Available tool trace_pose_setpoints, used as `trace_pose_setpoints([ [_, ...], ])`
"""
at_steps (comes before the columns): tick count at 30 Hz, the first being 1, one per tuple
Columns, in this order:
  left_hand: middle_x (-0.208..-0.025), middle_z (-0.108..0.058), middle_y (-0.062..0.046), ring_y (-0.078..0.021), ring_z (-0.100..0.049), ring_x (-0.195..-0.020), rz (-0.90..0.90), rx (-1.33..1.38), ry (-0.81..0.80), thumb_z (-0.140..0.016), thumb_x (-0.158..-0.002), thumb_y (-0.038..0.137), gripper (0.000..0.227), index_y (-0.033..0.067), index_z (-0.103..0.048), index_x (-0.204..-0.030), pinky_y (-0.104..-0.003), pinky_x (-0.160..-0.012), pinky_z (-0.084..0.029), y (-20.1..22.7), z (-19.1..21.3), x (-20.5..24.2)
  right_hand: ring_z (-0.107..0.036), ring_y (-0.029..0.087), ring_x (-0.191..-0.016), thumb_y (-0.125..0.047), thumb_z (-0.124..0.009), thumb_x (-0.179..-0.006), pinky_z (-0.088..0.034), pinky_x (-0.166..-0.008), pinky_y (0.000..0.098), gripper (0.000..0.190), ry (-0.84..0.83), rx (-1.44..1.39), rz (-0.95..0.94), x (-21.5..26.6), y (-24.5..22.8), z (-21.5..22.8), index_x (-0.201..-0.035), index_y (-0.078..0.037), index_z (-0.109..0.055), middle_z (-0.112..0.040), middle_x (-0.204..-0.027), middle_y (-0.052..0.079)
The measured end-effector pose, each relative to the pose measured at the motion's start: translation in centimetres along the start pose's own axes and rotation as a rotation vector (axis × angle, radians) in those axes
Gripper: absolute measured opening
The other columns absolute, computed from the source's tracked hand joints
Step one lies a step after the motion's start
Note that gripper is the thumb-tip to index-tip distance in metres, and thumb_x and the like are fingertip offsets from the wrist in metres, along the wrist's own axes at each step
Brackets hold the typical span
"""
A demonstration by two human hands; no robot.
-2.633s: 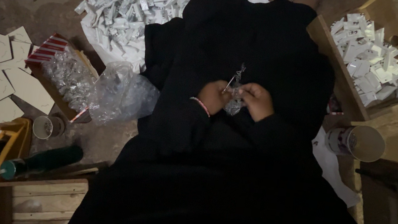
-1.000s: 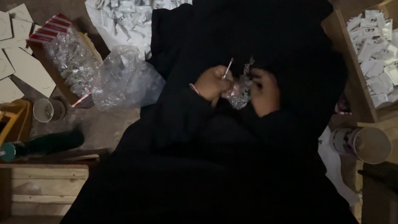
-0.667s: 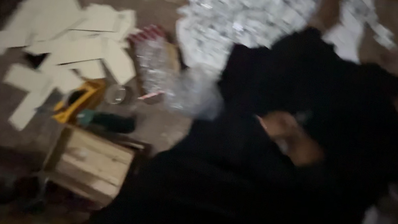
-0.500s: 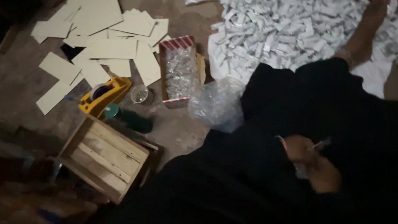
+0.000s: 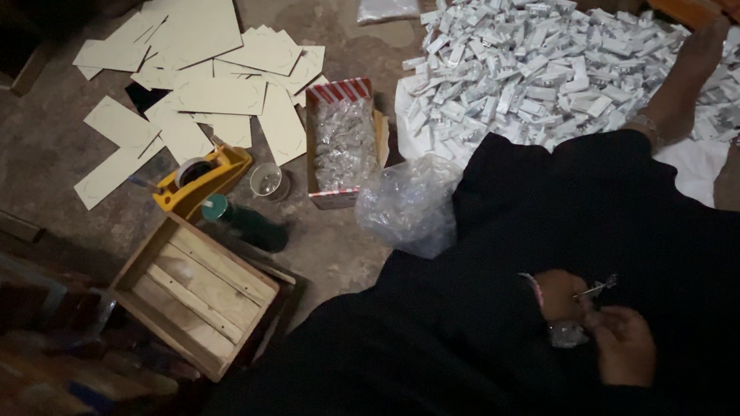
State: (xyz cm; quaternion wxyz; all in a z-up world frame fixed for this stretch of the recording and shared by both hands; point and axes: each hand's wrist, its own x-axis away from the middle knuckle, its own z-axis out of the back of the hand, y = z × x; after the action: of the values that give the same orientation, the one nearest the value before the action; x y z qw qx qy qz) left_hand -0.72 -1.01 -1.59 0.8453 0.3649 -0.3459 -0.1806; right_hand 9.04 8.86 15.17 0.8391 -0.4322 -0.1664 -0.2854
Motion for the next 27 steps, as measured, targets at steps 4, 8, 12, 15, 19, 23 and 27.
trace_pose_setpoints([
  [4,-0.111,-0.072,-0.012,-0.0239,-0.07,-0.097,0.137,0.38,-0.081,-0.065,-0.097,0.041,0.036,0.0105,-0.071,-0.114,-0.043,-0.085,-0.058,-0.6,1.3,-1.2,-0.067,0.022,-0.103,-0.01,-0.058,-0.095,-0.055,-0.089,0.0398,0.042,0.013,-0.187,0.051,-0.3,0.7,0.0,-0.137,-0.008,-0.056,-0.068,-0.117,0.013],
  [8,-0.108,-0.072,-0.012,-0.0241,-0.069,-0.096,0.676,0.953,-0.274,-0.065,-0.096,0.038,0.033,0.0106,-0.071,-0.113,-0.044,-0.085,-0.057,-0.3,2.2,-2.0,-0.067,0.024,-0.103,-0.027,-0.058,-0.102,-0.053,-0.091,0.0418,0.037,-0.104,0.038,-0.013,-1.2,0.7,-0.1,-0.135,-0.009,-0.06,-0.069,-0.117,0.014],
  [12,-0.102,-0.077,-0.009,-0.0228,-0.074,-0.091,-0.009,0.316,0.149,-0.066,-0.093,0.031,0.029,0.0102,-0.075,-0.111,-0.04,-0.081,-0.061,-1.0,-0.1,0.0,-0.067,0.023,-0.102,-0.027,-0.057,-0.103,-0.052,-0.09,0.0409,0.036,-0.136,0.017,-0.123,-2.6,1.5,-0.3,-0.134,-0.009,-0.059,-0.068,-0.118,0.014],
  [15,-0.101,-0.078,-0.009,-0.0228,-0.075,-0.091,-0.015,0.3,0.01,-0.064,-0.095,0.03,0.028,0.0102,-0.077,-0.11,-0.037,-0.08,-0.061,-1.5,-0.1,0.6,-0.065,0.022,-0.099,-0.024,-0.051,-0.104,-0.051,-0.087,0.0403,0.033,-0.121,-0.05,-0.072,-3.3,2.7,-0.4,-0.132,-0.009,-0.06,-0.067,-0.115,0.013],
  [19,-0.103,-0.079,-0.011,-0.0241,-0.075,-0.096,-0.246,0.471,-0.129,-0.061,-0.1,0.029,0.027,0.0079,-0.077,-0.108,-0.039,-0.082,-0.061,-1.6,0.7,0.9,-0.063,0.022,-0.093,-0.022,-0.044,-0.105,-0.051,-0.085,0.0415,0.033,-0.085,0.049,0.061,-2.9,3.1,-0.9,-0.13,-0.01,-0.063,-0.065,-0.108,0.012],
  [23,-0.102,-0.078,-0.008,-0.0219,-0.074,-0.091,-0.06,0.198,0.059,-0.062,-0.096,0.033,0.028,0.0112,-0.077,-0.106,-0.036,-0.08,-0.059,-0.8,-0.2,1.3,-0.061,0.024,-0.088,-0.03,-0.051,-0.107,-0.05,-0.083,0.0408,0.033,-0.073,0.082,-0.12,-1.6,1.3,-0.8,-0.13,-0.01,-0.063,-0.065,-0.103,0.014],
  [27,-0.103,-0.074,-0.011,-0.0232,-0.072,-0.092,0.014,0.373,0.106,-0.062,-0.098,0.031,0.028,0.0088,-0.074,-0.109,-0.04,-0.08,-0.058,-0.5,-0.4,1.6,-0.064,0.022,-0.092,-0.027,-0.057,-0.105,-0.052,-0.085,0.0395,0.03,-0.027,0.026,-0.084,-0.3,0.2,-1.0,-0.129,-0.009,-0.063,-0.067,-0.104,0.013],
])
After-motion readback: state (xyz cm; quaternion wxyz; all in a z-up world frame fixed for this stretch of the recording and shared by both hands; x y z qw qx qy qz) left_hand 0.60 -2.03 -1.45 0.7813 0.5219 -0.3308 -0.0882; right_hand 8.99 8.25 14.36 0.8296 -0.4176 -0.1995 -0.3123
